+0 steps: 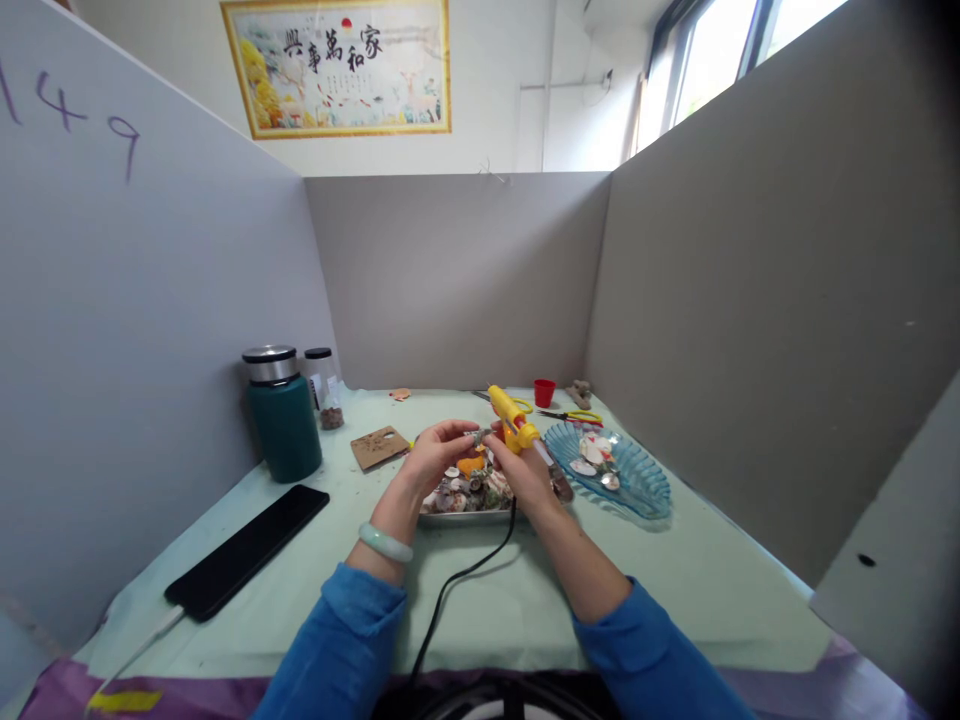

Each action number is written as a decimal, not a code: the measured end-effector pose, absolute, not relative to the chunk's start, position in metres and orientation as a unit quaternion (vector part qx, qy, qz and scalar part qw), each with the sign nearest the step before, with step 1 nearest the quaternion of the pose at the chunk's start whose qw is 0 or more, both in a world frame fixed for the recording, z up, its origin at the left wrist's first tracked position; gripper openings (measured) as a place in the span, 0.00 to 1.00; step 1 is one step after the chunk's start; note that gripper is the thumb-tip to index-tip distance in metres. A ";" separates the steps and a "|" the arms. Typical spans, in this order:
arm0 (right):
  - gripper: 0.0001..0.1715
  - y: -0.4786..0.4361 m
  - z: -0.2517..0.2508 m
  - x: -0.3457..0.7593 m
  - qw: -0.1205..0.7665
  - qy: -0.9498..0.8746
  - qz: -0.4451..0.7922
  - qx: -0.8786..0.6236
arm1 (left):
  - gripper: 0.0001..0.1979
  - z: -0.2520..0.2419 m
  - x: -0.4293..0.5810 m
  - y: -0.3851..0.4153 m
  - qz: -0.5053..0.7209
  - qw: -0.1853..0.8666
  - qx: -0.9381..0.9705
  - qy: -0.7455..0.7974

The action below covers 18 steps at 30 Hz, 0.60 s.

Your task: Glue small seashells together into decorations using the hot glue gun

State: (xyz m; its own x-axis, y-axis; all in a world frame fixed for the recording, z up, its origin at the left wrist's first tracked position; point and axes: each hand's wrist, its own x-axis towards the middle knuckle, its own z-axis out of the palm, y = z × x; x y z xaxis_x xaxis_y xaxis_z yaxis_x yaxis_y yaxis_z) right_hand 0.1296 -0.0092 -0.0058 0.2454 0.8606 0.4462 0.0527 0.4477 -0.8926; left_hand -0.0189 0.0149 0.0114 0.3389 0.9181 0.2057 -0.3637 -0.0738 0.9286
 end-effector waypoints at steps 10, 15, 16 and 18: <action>0.15 -0.008 -0.007 0.130 0.648 -0.564 0.292 -0.420 | 0.18 0.009 -0.019 0.014 0.496 0.614 0.555 0.262; 0.16 -0.006 -0.011 0.130 0.659 -0.567 0.267 -0.415 | 0.18 0.009 -0.019 0.015 0.497 0.598 0.562 0.282; 0.16 -0.005 -0.011 0.130 0.660 -0.565 0.265 -0.418 | 0.18 0.009 -0.018 0.015 0.499 0.599 0.559 0.281; 0.17 -0.005 -0.012 0.130 0.659 -0.563 0.263 -0.423 | 0.18 0.010 -0.018 0.014 0.502 0.601 0.556 0.279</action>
State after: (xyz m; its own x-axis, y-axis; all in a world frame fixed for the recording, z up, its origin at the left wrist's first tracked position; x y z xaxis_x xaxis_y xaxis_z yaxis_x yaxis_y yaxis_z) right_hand 0.1303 -0.0055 -0.0118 0.2266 0.8235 0.5201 0.1287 0.5040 -0.8541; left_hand -0.0177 0.0143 0.0096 0.3406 0.9137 0.2218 -0.2927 -0.1211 0.9485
